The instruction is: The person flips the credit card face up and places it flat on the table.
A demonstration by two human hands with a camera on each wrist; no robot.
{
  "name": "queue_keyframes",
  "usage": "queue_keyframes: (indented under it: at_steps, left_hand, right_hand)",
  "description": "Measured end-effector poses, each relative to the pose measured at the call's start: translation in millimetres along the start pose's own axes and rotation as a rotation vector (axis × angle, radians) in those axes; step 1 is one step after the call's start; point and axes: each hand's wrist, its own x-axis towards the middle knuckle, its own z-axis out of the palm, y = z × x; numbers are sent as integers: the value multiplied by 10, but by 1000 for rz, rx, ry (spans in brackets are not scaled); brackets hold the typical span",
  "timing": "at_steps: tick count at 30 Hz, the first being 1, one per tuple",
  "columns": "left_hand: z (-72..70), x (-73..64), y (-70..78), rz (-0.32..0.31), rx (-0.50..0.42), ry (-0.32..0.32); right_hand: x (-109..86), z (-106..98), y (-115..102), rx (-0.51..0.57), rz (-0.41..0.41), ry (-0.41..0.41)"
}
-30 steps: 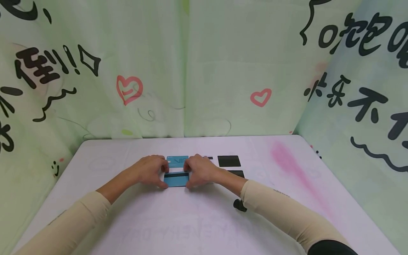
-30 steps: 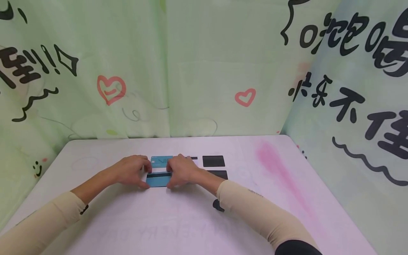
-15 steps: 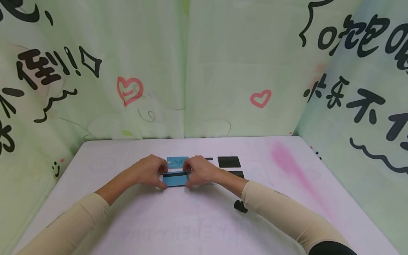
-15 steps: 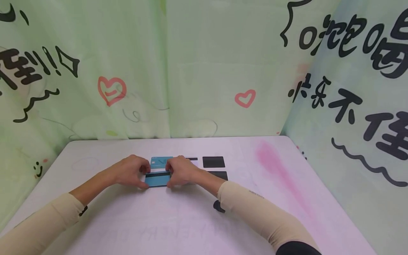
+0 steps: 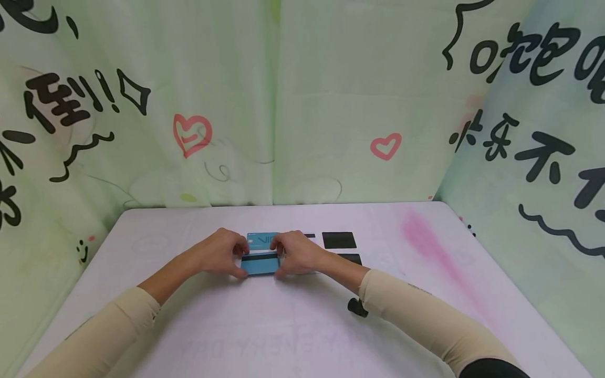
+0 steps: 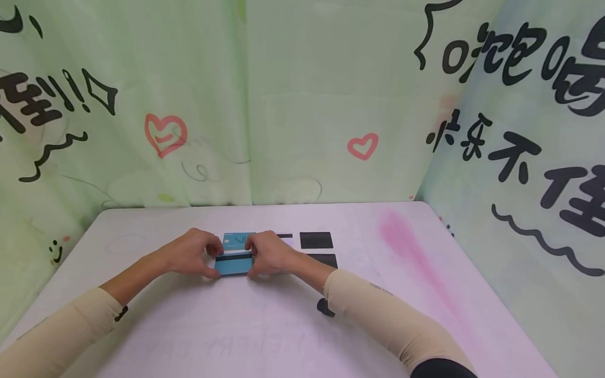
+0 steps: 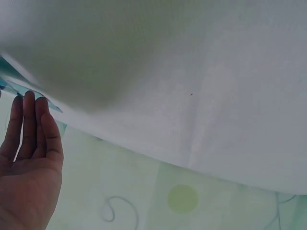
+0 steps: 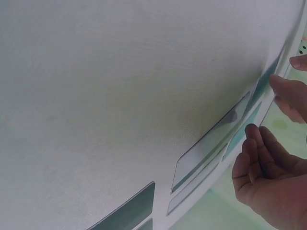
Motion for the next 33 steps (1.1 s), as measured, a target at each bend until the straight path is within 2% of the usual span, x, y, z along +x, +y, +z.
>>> queue_keyframes:
  at_steps: [5,11,17,26,33]
  left_hand:
    - [-31,-15,19,23,-8,25]
    - [-49,-40,26,48,-34,55]
    - [-62,-33,11,55,-42,50]
    - [-75,-36,26,71,-38,58]
    - [-91,-53,48,55,-49,60]
  right_hand:
    - [1,-11,4,-27,-11,5]
    - [-21,-32,11,-15,23,2]
    - [-53,-57,14,8,45,1]
    - [-75,-66,52,1,22,24]
    - [-84,-84,40,-10,19,38]
